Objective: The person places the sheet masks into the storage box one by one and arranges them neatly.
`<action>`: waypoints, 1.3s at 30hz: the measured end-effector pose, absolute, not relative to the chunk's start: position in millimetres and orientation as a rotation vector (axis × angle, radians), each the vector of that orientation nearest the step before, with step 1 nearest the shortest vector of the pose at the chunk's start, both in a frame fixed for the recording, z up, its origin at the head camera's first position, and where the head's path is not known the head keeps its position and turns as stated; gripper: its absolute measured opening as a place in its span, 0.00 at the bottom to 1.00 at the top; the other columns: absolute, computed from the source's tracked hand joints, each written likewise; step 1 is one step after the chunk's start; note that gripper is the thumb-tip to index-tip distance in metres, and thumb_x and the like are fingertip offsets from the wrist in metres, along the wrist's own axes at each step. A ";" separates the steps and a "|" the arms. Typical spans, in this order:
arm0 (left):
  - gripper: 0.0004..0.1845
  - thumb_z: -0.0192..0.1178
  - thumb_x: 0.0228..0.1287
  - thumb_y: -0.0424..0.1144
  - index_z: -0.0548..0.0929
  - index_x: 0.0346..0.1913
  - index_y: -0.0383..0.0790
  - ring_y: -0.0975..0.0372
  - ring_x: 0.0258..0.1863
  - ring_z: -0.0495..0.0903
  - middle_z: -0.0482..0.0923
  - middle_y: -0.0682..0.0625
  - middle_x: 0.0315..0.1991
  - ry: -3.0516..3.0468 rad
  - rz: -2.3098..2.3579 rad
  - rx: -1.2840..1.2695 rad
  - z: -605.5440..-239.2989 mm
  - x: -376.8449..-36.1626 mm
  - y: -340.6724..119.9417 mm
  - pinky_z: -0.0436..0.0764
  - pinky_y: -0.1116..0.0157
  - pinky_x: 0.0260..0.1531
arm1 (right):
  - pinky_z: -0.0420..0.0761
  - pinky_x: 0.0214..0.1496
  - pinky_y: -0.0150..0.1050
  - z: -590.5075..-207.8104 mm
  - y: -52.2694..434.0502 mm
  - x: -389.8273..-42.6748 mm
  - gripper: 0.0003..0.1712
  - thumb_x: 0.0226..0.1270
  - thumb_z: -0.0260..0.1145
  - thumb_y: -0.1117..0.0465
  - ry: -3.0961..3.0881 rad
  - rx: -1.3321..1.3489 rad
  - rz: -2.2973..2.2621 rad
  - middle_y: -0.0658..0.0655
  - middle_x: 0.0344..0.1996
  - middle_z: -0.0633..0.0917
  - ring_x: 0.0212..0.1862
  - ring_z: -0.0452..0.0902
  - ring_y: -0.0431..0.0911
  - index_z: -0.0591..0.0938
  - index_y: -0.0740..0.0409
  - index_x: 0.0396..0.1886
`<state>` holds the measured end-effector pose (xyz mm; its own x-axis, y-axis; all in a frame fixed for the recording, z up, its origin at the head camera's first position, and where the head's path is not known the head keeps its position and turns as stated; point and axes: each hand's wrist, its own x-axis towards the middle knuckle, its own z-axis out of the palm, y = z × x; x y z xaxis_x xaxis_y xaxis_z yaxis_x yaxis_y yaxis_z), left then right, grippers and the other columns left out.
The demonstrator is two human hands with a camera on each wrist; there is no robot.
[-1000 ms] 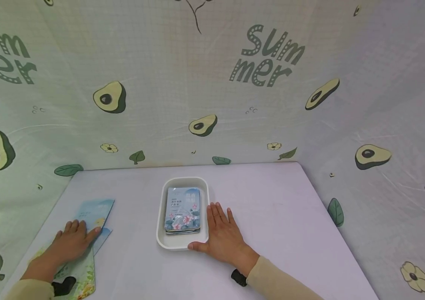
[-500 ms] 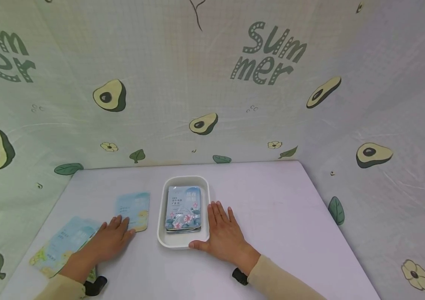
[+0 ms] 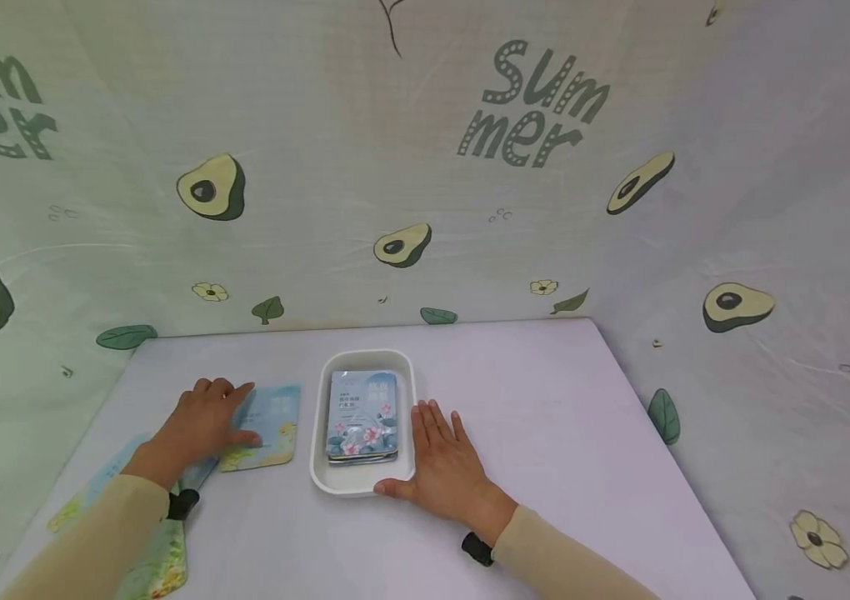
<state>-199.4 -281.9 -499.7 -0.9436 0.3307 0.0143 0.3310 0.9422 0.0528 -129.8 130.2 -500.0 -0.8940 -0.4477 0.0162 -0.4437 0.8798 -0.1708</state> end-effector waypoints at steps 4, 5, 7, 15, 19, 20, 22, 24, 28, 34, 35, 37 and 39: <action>0.63 0.74 0.47 0.75 0.70 0.76 0.32 0.38 0.54 0.70 0.73 0.32 0.57 -3.154 -0.071 -0.539 -501.0 -210.6 -286.7 0.72 0.39 0.47 | 0.54 0.81 0.69 -500.0 127.3 -130.1 0.73 0.62 0.55 0.15 3.021 -0.718 -0.278 0.72 0.81 0.59 0.84 0.51 0.65 0.55 0.71 0.83; 0.64 0.73 0.46 0.76 0.69 0.77 0.32 0.38 0.54 0.69 0.73 0.32 0.56 -3.174 -0.069 -0.537 -502.1 -212.1 -287.6 0.71 0.39 0.47 | 0.54 0.81 0.68 -500.0 126.8 -130.1 0.73 0.62 0.54 0.14 3.020 -0.717 -0.279 0.72 0.82 0.59 0.84 0.51 0.64 0.55 0.71 0.83; 0.66 0.72 0.44 0.79 0.70 0.75 0.31 0.38 0.53 0.69 0.72 0.32 0.55 -3.196 -0.054 -0.536 -505.0 -214.6 -288.9 0.71 0.39 0.47 | 0.54 0.81 0.68 -500.3 126.2 -130.0 0.73 0.62 0.54 0.14 3.016 -0.714 -0.277 0.72 0.82 0.59 0.84 0.51 0.64 0.55 0.71 0.83; 0.62 0.75 0.36 0.80 0.76 0.60 0.28 0.40 0.48 0.66 0.69 0.32 0.50 -3.151 -0.116 -0.485 -513.6 -219.0 -289.2 0.68 0.39 0.47 | 0.54 0.82 0.68 -500.8 127.7 -129.1 0.74 0.62 0.51 0.13 3.018 -0.705 -0.221 0.71 0.82 0.58 0.84 0.51 0.64 0.54 0.71 0.83; 0.62 0.78 0.35 0.78 0.73 0.57 0.26 0.34 0.52 0.66 0.68 0.28 0.53 -3.117 -0.111 -0.445 -510.1 -218.2 -285.7 0.68 0.36 0.50 | 0.54 0.82 0.68 -501.0 128.8 -128.6 0.74 0.62 0.51 0.13 3.017 -0.705 -0.218 0.71 0.82 0.58 0.84 0.51 0.64 0.54 0.70 0.84; 0.63 0.78 0.34 0.78 0.72 0.57 0.25 0.34 0.53 0.66 0.68 0.28 0.54 -3.107 -0.104 -0.439 -508.8 -218.1 -284.7 0.68 0.35 0.50 | 0.54 0.82 0.68 -501.2 129.0 -128.7 0.74 0.62 0.51 0.13 3.019 -0.706 -0.217 0.71 0.82 0.58 0.84 0.51 0.64 0.54 0.70 0.84; 0.62 0.79 0.34 0.77 0.71 0.56 0.25 0.33 0.54 0.66 0.68 0.27 0.53 -3.087 -0.087 -0.424 -506.4 -218.5 -282.6 0.68 0.36 0.49 | 0.55 0.81 0.68 -501.4 129.5 -128.9 0.74 0.62 0.50 0.13 3.024 -0.707 -0.214 0.71 0.82 0.58 0.84 0.51 0.64 0.54 0.71 0.83; 0.61 0.81 0.35 0.75 0.70 0.56 0.25 0.33 0.55 0.65 0.68 0.28 0.53 -3.061 -0.072 -0.406 -504.8 -219.0 -280.7 0.68 0.37 0.49 | 0.55 0.81 0.68 -501.7 130.0 -129.1 0.73 0.63 0.50 0.13 3.029 -0.707 -0.213 0.71 0.82 0.59 0.84 0.51 0.64 0.55 0.71 0.83; 0.58 0.83 0.37 0.70 0.67 0.54 0.26 0.33 0.56 0.64 0.67 0.27 0.53 -2.999 -0.047 -0.368 -504.0 -220.1 -279.3 0.67 0.36 0.50 | 0.55 0.81 0.68 -501.5 129.9 -129.3 0.73 0.63 0.50 0.13 3.030 -0.709 -0.213 0.71 0.82 0.59 0.84 0.51 0.64 0.55 0.71 0.83; 0.54 0.86 0.36 0.65 0.65 0.49 0.27 0.34 0.53 0.64 0.66 0.28 0.51 -2.812 -0.018 -0.358 -507.8 -223.2 -278.6 0.68 0.38 0.48 | 0.55 0.81 0.68 -501.5 130.0 -129.1 0.73 0.63 0.51 0.13 3.036 -0.714 -0.216 0.71 0.82 0.59 0.84 0.52 0.64 0.55 0.71 0.83; 0.53 0.87 0.36 0.63 0.65 0.48 0.27 0.34 0.52 0.64 0.66 0.28 0.50 -2.776 -0.016 -0.364 -507.8 -223.2 -278.2 0.68 0.39 0.48 | 0.55 0.81 0.68 -501.6 130.0 -129.2 0.73 0.63 0.50 0.13 3.036 -0.715 -0.215 0.71 0.82 0.59 0.84 0.52 0.64 0.55 0.71 0.83; 0.52 0.88 0.36 0.60 0.65 0.47 0.28 0.35 0.51 0.64 0.66 0.30 0.49 -2.712 -0.019 -0.375 -507.4 -222.4 -277.2 0.68 0.40 0.47 | 0.55 0.81 0.68 -501.8 130.2 -129.5 0.73 0.63 0.50 0.13 3.036 -0.721 -0.216 0.71 0.82 0.59 0.84 0.52 0.64 0.55 0.71 0.83; 0.49 0.89 0.37 0.56 0.65 0.46 0.28 0.35 0.51 0.65 0.66 0.30 0.48 -2.656 -0.028 -0.388 -506.0 -220.3 -275.4 0.68 0.41 0.47 | 0.56 0.81 0.68 -501.9 130.5 -129.8 0.73 0.63 0.50 0.13 3.040 -0.726 -0.223 0.72 0.82 0.59 0.84 0.52 0.65 0.55 0.72 0.83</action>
<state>-220.3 -275.4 -506.0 -0.8578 0.2666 0.4394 0.2758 0.9602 -0.0442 -129.8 130.5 -501.9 -0.8926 -0.4502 0.0246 -0.4490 0.8825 -0.1398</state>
